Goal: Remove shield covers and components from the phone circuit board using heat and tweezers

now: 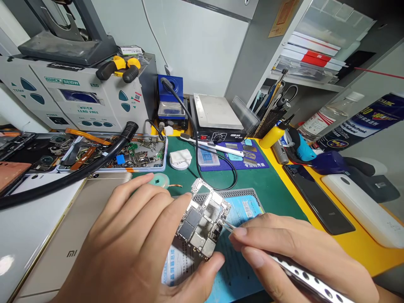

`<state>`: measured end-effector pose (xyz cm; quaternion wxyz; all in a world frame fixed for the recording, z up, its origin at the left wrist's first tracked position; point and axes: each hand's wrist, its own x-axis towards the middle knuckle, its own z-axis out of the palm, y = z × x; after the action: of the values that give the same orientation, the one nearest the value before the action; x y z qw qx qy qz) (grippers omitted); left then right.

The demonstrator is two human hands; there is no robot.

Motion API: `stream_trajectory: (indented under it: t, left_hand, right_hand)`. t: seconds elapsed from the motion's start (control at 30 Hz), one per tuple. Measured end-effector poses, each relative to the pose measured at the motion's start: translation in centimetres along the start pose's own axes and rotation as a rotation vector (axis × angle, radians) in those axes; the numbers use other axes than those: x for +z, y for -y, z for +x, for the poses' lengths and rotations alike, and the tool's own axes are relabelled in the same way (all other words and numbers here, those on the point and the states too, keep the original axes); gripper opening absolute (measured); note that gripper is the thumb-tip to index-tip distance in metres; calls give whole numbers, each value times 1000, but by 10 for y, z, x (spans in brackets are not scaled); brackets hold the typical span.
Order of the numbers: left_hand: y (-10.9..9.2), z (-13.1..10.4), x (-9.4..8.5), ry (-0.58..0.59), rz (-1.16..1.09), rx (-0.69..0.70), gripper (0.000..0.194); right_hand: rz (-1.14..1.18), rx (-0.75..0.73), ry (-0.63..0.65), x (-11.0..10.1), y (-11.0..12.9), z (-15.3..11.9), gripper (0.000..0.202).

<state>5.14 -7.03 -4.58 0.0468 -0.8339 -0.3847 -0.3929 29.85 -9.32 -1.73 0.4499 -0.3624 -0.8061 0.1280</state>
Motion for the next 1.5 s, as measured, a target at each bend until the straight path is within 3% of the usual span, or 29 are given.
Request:
stream_trajectory:
  t: [0.3,0.53,0.83,1.07,1.23,1.5]
  left_hand:
    - [-7,-4,2,-11,-30,-117,37]
    - [1,-1,2,-19,-2,-7,44]
    - [2,1,3,-34,8,-12,43]
    - [0,0,2,-37,26,21,42]
    - [1,0,2,-44,48,21,41]
    - [3,-1,4,-46,27,105,45]
  right_hand:
    - [-17,-34,-26,2,-2,-3,31]
    - [-121,89,59,-9,14,7,20]
    - [-114,42,65,-12,12,9,18]
    - [-148,97,50,-9,14,5,14]
    - [-81,9,-40,0,5,3,14]
    - [29,-65,34,-1,2,6,29]
